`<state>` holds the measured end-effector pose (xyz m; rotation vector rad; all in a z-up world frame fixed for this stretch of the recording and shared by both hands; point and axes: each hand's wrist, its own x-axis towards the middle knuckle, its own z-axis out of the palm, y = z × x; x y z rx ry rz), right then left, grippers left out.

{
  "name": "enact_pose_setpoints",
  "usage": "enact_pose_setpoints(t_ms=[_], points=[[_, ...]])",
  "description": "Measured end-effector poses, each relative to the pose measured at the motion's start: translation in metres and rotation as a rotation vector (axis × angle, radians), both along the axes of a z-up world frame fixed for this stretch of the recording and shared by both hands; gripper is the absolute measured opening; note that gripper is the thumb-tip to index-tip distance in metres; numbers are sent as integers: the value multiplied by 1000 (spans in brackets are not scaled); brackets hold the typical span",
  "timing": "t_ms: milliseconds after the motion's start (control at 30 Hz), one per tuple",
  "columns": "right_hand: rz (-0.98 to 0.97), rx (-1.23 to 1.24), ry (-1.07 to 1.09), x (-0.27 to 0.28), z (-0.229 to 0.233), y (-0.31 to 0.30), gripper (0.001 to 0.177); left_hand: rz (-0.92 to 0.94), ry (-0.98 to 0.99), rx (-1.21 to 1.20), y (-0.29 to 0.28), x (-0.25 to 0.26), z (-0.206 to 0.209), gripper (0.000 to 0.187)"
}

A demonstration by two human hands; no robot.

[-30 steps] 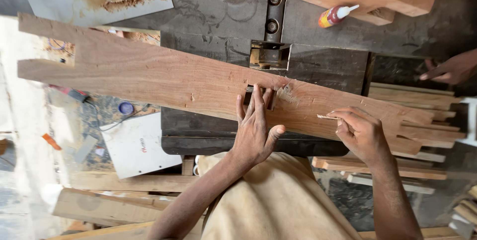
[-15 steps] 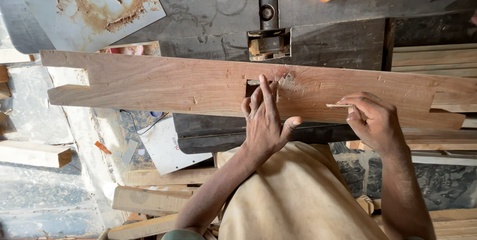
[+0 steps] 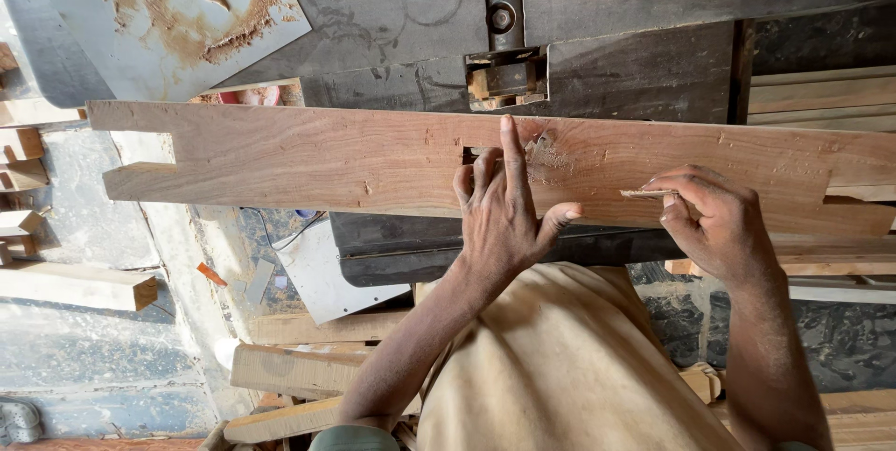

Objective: The person sands a long wooden plank with a rectangular cutout using a sanding block. They smooth the surface and edges of the plank, flipping it over to sand different sides. The person also briefly handles a small piece of wood and a sanding tool.

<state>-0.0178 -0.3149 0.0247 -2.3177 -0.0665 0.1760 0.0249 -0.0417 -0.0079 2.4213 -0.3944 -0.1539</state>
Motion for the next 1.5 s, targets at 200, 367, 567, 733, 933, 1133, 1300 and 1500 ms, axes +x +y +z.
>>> enact_pose_setpoints(t_ms=[200, 367, 567, 733, 933, 1133, 1300, 1500], points=[[-36, -58, 57, 0, 2, 2, 22, -15, -20, -5, 0, 4, 2, 121], [-12, -44, 24, 2, 3, 2, 20, -32, -56, 29, -1, 8, 4, 121], [-23, -49, 29, 0, 4, 3, 20, -56, -46, 46, 0, 6, 8, 121], [-27, -55, 51, 1, 3, 3, 19, -36, -90, 21, 0, 3, 7, 121], [-2, -52, -1, 2, 6, 5, 19, -54, -20, 29, 4, -2, 8, 123], [5, -52, 14, 4, 10, 8, 19, -74, -77, 41, 8, -5, 6, 123], [-13, 1, 40, 5, 12, 10, 18, -125, -122, 85, 14, -3, 6, 121], [-8, -24, 36, 4, 9, 6, 18, -50, 55, -183, 29, 4, 21, 117]])
